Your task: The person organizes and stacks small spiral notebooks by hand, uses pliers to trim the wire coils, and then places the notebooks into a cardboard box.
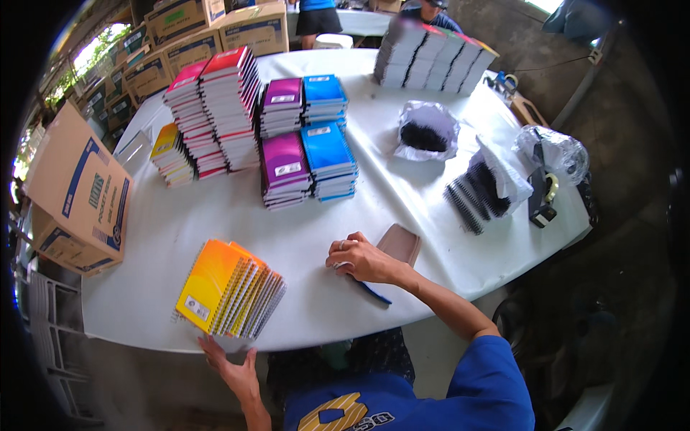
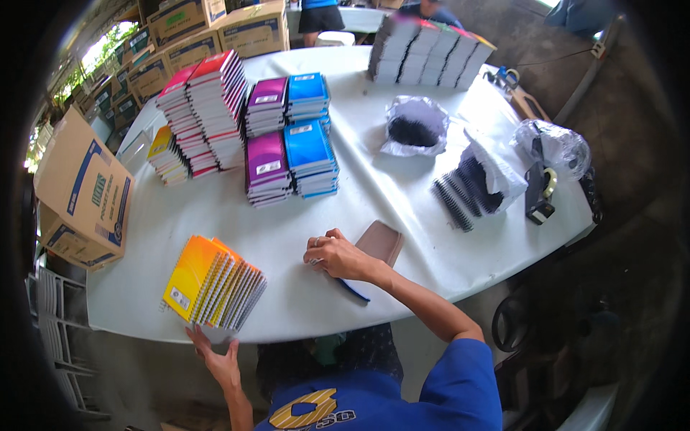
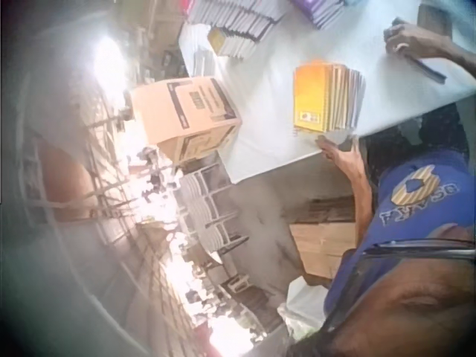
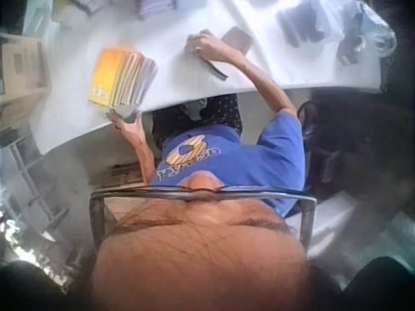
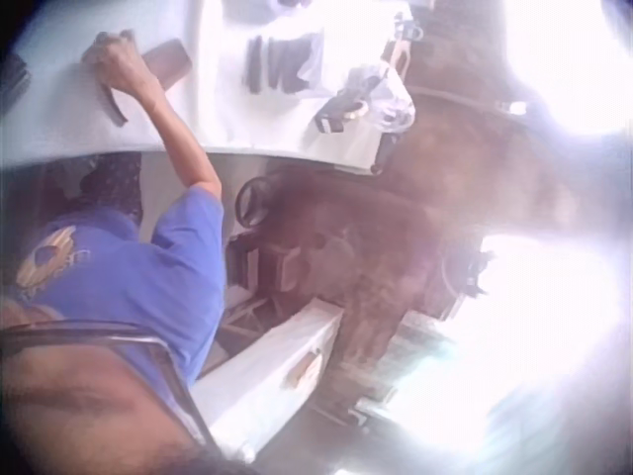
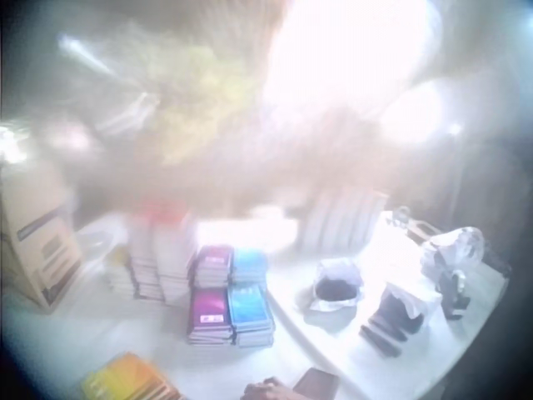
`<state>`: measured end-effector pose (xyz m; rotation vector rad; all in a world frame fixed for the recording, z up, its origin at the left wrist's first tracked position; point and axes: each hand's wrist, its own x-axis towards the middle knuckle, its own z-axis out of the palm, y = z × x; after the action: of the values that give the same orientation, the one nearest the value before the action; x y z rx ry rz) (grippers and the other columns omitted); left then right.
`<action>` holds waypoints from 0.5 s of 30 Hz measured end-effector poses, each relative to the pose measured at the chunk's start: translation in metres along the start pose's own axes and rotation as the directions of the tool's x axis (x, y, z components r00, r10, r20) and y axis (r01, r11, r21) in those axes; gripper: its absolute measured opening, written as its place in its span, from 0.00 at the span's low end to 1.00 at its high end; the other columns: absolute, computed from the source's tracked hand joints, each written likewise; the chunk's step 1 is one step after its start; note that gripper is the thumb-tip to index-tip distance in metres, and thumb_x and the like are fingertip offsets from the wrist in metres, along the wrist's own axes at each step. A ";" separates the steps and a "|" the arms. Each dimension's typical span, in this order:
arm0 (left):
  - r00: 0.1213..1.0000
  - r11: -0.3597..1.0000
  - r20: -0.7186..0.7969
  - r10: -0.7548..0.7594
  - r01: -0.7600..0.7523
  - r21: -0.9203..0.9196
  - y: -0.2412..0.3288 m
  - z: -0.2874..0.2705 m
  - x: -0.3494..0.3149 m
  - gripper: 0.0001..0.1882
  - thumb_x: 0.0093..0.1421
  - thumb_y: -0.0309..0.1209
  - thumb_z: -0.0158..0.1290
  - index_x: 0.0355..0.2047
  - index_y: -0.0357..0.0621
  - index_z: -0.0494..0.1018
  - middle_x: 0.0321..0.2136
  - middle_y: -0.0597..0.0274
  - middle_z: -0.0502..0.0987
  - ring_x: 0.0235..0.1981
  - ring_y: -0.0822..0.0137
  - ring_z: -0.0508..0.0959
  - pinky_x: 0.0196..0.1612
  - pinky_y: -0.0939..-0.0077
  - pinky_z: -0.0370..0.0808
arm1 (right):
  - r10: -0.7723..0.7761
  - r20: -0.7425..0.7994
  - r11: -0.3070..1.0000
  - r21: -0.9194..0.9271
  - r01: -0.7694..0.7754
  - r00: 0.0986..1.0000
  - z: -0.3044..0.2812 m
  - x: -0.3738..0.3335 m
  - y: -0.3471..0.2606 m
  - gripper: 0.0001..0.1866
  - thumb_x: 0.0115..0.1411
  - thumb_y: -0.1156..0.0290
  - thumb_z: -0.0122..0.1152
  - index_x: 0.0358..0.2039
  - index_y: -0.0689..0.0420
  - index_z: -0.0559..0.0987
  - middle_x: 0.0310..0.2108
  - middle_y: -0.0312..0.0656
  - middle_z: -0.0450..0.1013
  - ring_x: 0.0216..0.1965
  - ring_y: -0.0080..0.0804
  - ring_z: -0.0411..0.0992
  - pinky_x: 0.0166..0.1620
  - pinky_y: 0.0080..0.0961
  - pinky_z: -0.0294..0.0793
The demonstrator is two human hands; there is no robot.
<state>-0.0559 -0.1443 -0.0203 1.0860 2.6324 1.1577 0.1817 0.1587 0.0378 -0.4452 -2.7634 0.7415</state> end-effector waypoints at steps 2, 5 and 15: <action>0.999 1.000 -0.035 -0.006 0.006 -0.004 -0.002 0.002 0.001 0.59 0.40 0.29 0.70 0.68 0.41 0.46 0.69 0.45 0.44 0.69 0.46 0.48 0.68 0.47 0.43 | 0.100 -0.245 0.983 0.176 -0.057 0.964 -0.037 0.009 0.010 0.15 0.48 0.81 0.65 0.39 0.57 0.78 0.37 0.41 0.74 0.37 0.34 0.73 0.48 0.33 0.65; 0.998 0.996 0.060 -0.006 0.001 0.084 0.011 0.017 0.004 0.59 0.41 0.33 0.70 0.67 0.38 0.46 0.68 0.43 0.44 0.69 0.48 0.48 0.67 0.44 0.43 | 0.055 -0.659 0.976 -0.122 -0.178 0.750 -0.117 -0.010 0.114 0.18 0.48 0.83 0.66 0.41 0.59 0.78 0.39 0.43 0.76 0.35 0.34 0.74 0.42 0.26 0.74; 0.998 0.967 0.008 0.056 -0.056 0.248 0.006 0.018 0.013 0.55 0.45 0.35 0.69 0.65 0.30 0.46 0.64 0.38 0.56 0.68 0.50 0.53 0.68 0.47 0.42 | 0.337 -0.136 0.816 -0.452 -0.361 0.932 -0.062 -0.036 -0.009 0.13 0.55 0.60 0.62 0.30 0.57 0.80 0.32 0.43 0.75 0.35 0.44 0.76 0.38 0.39 0.76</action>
<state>-0.0563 -0.1219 -0.0260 1.2058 2.8207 0.8502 0.2324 0.1660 0.0893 -1.0763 -2.8287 0.0954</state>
